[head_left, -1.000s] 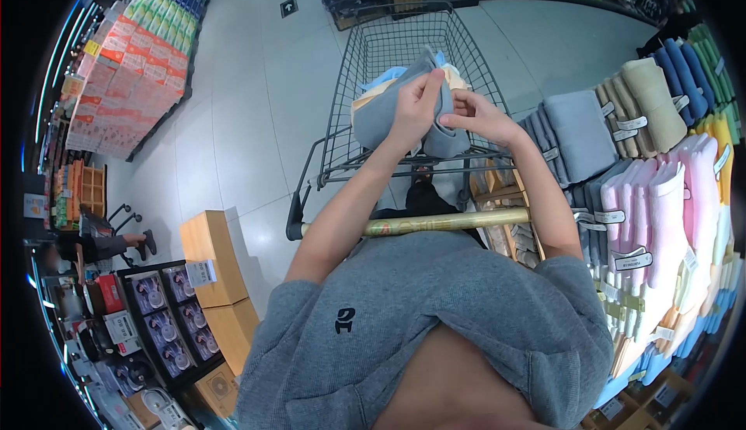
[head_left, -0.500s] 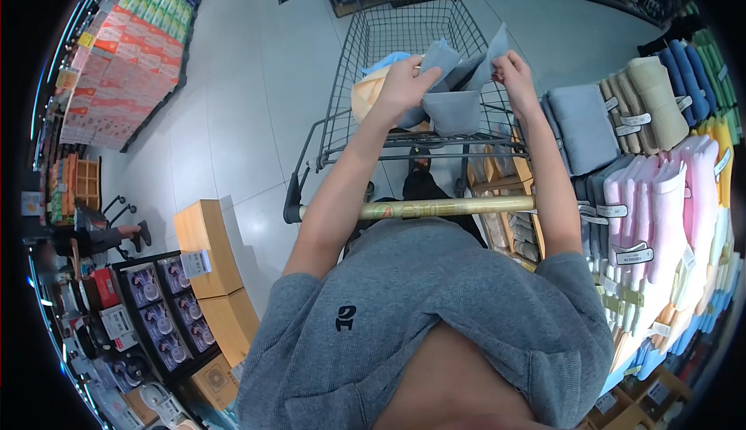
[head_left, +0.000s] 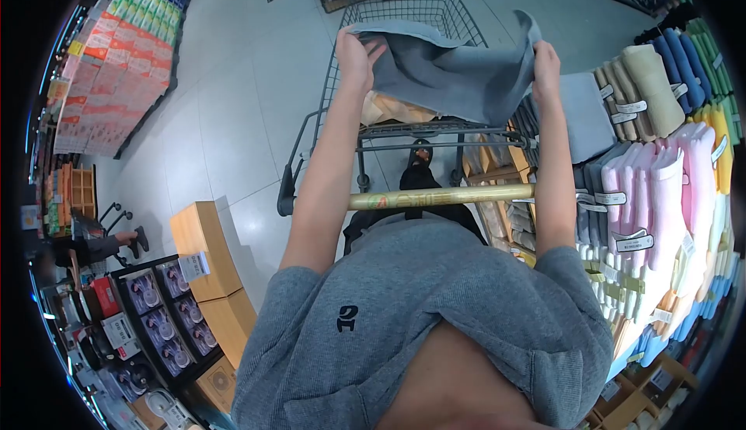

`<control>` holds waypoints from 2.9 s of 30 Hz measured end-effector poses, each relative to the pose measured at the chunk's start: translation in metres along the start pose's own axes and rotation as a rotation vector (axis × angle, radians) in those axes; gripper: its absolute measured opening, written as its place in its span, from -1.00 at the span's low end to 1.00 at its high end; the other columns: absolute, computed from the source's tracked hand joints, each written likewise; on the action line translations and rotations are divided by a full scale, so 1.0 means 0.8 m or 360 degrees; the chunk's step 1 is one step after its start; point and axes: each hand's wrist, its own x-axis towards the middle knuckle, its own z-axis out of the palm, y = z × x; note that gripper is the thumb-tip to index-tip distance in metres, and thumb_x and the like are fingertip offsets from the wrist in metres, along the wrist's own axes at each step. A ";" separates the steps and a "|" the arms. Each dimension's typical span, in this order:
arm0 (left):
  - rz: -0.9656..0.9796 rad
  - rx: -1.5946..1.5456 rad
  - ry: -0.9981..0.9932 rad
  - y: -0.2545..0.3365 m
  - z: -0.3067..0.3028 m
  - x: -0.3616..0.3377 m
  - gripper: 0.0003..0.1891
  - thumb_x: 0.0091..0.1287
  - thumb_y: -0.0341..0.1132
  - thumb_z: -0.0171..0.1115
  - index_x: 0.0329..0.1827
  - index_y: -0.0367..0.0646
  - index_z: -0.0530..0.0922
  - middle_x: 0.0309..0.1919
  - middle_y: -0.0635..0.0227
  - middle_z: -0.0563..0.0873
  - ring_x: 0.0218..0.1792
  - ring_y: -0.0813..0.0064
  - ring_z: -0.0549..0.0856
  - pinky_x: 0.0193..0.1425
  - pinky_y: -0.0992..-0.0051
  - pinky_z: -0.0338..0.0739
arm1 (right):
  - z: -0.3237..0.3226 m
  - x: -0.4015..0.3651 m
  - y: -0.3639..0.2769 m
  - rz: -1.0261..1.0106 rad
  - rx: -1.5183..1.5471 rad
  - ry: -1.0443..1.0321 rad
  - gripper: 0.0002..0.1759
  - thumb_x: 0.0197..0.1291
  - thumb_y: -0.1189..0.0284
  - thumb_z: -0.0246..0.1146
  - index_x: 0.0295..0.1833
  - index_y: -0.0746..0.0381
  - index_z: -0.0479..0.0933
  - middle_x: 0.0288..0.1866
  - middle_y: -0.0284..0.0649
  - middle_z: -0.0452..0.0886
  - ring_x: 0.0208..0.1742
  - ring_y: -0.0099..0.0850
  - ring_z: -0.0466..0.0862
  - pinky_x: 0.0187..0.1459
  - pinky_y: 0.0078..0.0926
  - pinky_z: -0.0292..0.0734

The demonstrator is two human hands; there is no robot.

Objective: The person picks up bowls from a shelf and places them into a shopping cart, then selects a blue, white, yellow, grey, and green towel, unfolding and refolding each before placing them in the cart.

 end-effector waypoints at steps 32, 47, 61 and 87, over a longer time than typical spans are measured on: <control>0.0473 0.2080 -0.1562 -0.009 0.052 -0.121 -0.63 0.18 -0.27 0.20 0.00 -0.32 0.54 -0.30 0.12 0.69 -0.27 0.20 0.68 -0.13 0.28 0.56 | 0.065 -0.091 -0.007 0.0372 0.0315 -0.0711 -0.64 0.33 0.48 0.07 0.20 0.34 0.46 0.00 -0.21 0.61 -0.02 -0.47 0.59 0.03 -0.54 0.48; -0.0066 0.2871 -0.1559 -0.125 -0.037 0.013 -0.47 0.22 -0.14 0.22 0.21 -0.24 0.48 0.13 -0.07 0.58 0.17 0.04 0.56 0.25 0.27 0.45 | 0.060 -0.056 0.079 -0.0220 -0.1471 -0.1557 -0.51 0.20 0.30 0.23 0.24 0.17 0.42 0.12 -0.02 0.56 0.16 -0.13 0.57 0.19 -0.24 0.42; 0.0462 0.1336 -0.1450 -0.150 0.239 -0.037 -0.69 0.41 -0.33 0.16 0.15 -0.26 0.48 -0.07 0.22 0.68 -0.09 0.51 0.68 -0.07 0.52 0.56 | -0.041 0.041 -0.025 -0.0888 -0.1055 0.0573 -0.77 0.16 0.37 0.22 -0.07 0.19 0.53 -0.25 -0.21 0.61 -0.08 -0.21 0.58 0.00 -0.19 0.36; 0.0577 0.0506 -0.1891 -0.186 0.542 -0.068 -0.71 0.32 -0.27 0.30 -0.06 -0.31 0.52 -0.15 0.28 0.65 -0.06 0.48 0.59 0.07 0.44 0.46 | -0.130 0.130 -0.070 -0.0983 0.1080 0.1630 -0.45 0.32 0.25 0.25 0.16 0.41 0.22 -0.24 -0.04 0.64 -0.22 -0.40 0.66 -0.18 -0.46 0.53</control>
